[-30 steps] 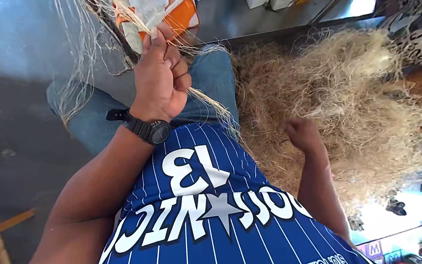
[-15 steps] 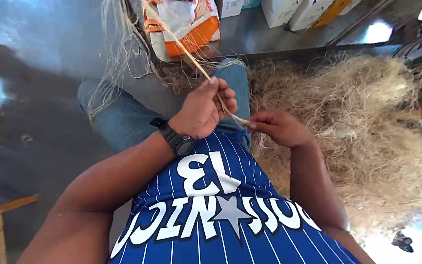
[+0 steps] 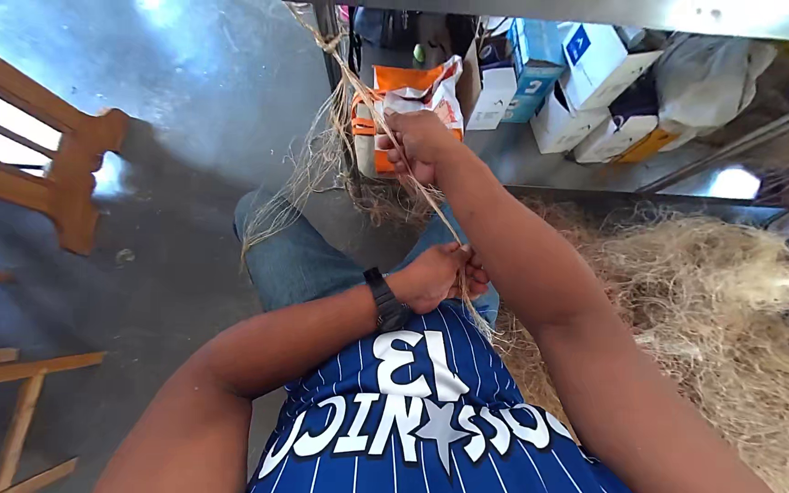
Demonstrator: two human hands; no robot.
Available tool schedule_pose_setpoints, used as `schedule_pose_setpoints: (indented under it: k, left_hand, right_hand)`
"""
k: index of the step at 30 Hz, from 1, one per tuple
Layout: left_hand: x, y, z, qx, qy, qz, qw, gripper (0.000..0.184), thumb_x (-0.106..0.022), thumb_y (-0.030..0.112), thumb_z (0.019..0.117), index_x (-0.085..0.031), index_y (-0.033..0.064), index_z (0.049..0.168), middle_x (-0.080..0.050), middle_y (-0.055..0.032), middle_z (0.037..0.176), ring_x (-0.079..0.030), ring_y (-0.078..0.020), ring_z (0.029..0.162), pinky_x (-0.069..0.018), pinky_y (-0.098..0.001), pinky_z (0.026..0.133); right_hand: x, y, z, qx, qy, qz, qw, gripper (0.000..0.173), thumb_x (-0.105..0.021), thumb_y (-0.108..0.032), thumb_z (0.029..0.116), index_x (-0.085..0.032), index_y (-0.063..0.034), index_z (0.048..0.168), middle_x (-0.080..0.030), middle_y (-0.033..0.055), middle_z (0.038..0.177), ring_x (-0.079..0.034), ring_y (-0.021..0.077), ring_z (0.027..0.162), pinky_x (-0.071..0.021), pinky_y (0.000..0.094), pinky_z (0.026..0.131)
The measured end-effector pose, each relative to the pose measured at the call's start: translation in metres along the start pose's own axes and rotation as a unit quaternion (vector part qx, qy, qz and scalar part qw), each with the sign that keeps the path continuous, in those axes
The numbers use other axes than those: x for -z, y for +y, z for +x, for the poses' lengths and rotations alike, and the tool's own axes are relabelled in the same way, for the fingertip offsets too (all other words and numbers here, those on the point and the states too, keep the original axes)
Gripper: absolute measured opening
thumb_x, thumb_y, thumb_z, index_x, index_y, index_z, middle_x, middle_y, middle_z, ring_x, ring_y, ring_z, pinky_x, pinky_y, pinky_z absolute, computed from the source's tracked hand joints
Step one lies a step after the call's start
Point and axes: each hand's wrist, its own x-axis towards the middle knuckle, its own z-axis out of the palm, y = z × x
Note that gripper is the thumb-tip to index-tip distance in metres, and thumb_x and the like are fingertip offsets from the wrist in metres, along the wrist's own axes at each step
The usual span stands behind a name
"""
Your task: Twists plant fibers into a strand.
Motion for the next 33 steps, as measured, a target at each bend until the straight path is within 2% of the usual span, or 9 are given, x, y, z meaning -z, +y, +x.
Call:
schedule_pose_setpoints:
  k: [2,6,10,14,16,23,27,30,33]
  left_hand:
    - [0.027,0.011,-0.001,-0.004,-0.054,0.201,0.978,0.035,-0.039,0.028,0.1130,-0.056,0.0002,0.127,-0.068,-0.0093,0.105,-0.070,-0.0153,0.091,-0.0590,-0.0335,0.087]
    - [0.092,0.079,-0.027,-0.060,-0.006,0.524,0.850,0.041,-0.050,0.036,0.1085,-0.068,0.0020,0.121,-0.072,-0.0146,0.107,-0.070,-0.0249,0.096,-0.0564,-0.0507,0.091]
    - [0.142,0.154,-0.016,-0.166,0.290,0.333,0.882,0.034,-0.045,0.038,0.1098,-0.062,0.0086,0.114,-0.062,0.0033,0.086,-0.061,-0.0065,0.070,-0.0556,-0.0269,0.067]
    - [0.181,0.179,0.045,-0.134,0.394,0.293,0.861,0.053,-0.045,0.045,0.1075,-0.055,0.0028,0.137,-0.067,-0.0148,0.120,-0.069,-0.0221,0.097,-0.0582,-0.0425,0.084]
    - [0.184,0.176,0.069,-0.119,0.416,0.260,0.863,0.050,-0.043,0.040,0.1084,-0.054,0.0004,0.137,-0.067,-0.0159,0.114,-0.069,-0.0232,0.091,-0.0587,-0.0430,0.080]
    - [0.180,0.152,0.093,-0.214,0.360,-0.125,0.900,0.020,-0.044,0.019,0.1091,-0.052,0.0093,0.094,-0.050,0.0004,0.064,-0.052,-0.0112,0.048,-0.0527,-0.0265,0.048]
    - [0.166,0.128,0.080,-0.222,0.310,-0.166,0.910,0.019,-0.039,0.020,0.1113,-0.053,0.0104,0.104,-0.048,0.0031,0.070,-0.042,-0.0042,0.045,-0.0413,-0.0174,0.042]
    - [0.152,0.107,0.069,-0.234,0.280,-0.181,0.913,0.023,-0.033,0.023,0.1130,-0.052,0.0129,0.105,-0.044,0.0054,0.068,-0.033,-0.0032,0.045,-0.0320,-0.0169,0.041]
    - [0.132,0.089,0.058,-0.237,0.261,-0.194,0.916,0.027,-0.029,0.026,0.1139,-0.052,0.0126,0.114,-0.044,0.0060,0.069,-0.035,-0.0034,0.047,-0.0349,-0.0174,0.043]
  right_hand:
    - [-0.003,0.006,0.000,0.029,0.001,0.009,1.000,0.028,-0.039,-0.022,0.1118,-0.062,-0.0076,0.115,-0.044,-0.0047,0.066,-0.032,0.0043,0.046,-0.0279,0.0188,0.041]
    - [0.012,0.047,-0.030,0.063,0.017,-0.065,0.996,0.026,-0.040,-0.017,0.1108,-0.063,-0.0053,0.112,-0.043,-0.0046,0.066,-0.035,0.0052,0.048,-0.0311,0.0214,0.044]
    - [0.014,0.094,-0.068,0.099,0.023,-0.108,0.989,0.027,-0.043,-0.019,0.1103,-0.065,-0.0026,0.110,-0.047,-0.0027,0.068,-0.039,0.0067,0.052,-0.0368,0.0244,0.049]
    - [-0.004,0.113,-0.089,0.122,0.027,-0.169,0.978,0.028,-0.045,-0.019,0.1099,-0.067,-0.0023,0.110,-0.050,-0.0009,0.067,-0.043,0.0082,0.053,-0.0408,0.0268,0.051]
    - [-0.010,0.117,-0.099,0.127,0.027,-0.222,0.967,0.028,-0.045,-0.019,0.1097,-0.069,-0.0030,0.109,-0.052,0.0015,0.068,-0.046,0.0111,0.055,-0.0430,0.0307,0.054]
    - [-0.004,0.135,-0.121,0.120,0.013,-0.334,0.935,0.030,-0.044,-0.020,0.1101,-0.071,-0.0078,0.110,-0.061,0.0037,0.076,-0.056,0.0148,0.066,-0.0498,0.0368,0.065]
    - [0.010,0.131,-0.124,0.101,-0.033,-0.346,0.932,0.032,-0.045,-0.027,0.1105,-0.071,-0.0075,0.116,-0.061,0.0051,0.077,-0.056,0.0165,0.064,-0.0496,0.0380,0.062]
    - [0.021,0.106,-0.110,0.141,0.024,-0.388,0.911,0.041,-0.050,-0.037,0.1079,-0.062,-0.0069,0.133,-0.072,0.0108,0.105,-0.070,0.0220,0.091,-0.0587,0.0470,0.085]
    - [0.024,0.064,-0.077,0.212,0.109,-0.377,0.895,0.039,-0.047,-0.031,0.1085,-0.062,-0.0008,0.128,-0.070,0.0153,0.111,-0.069,0.0244,0.100,-0.0557,0.0463,0.093]
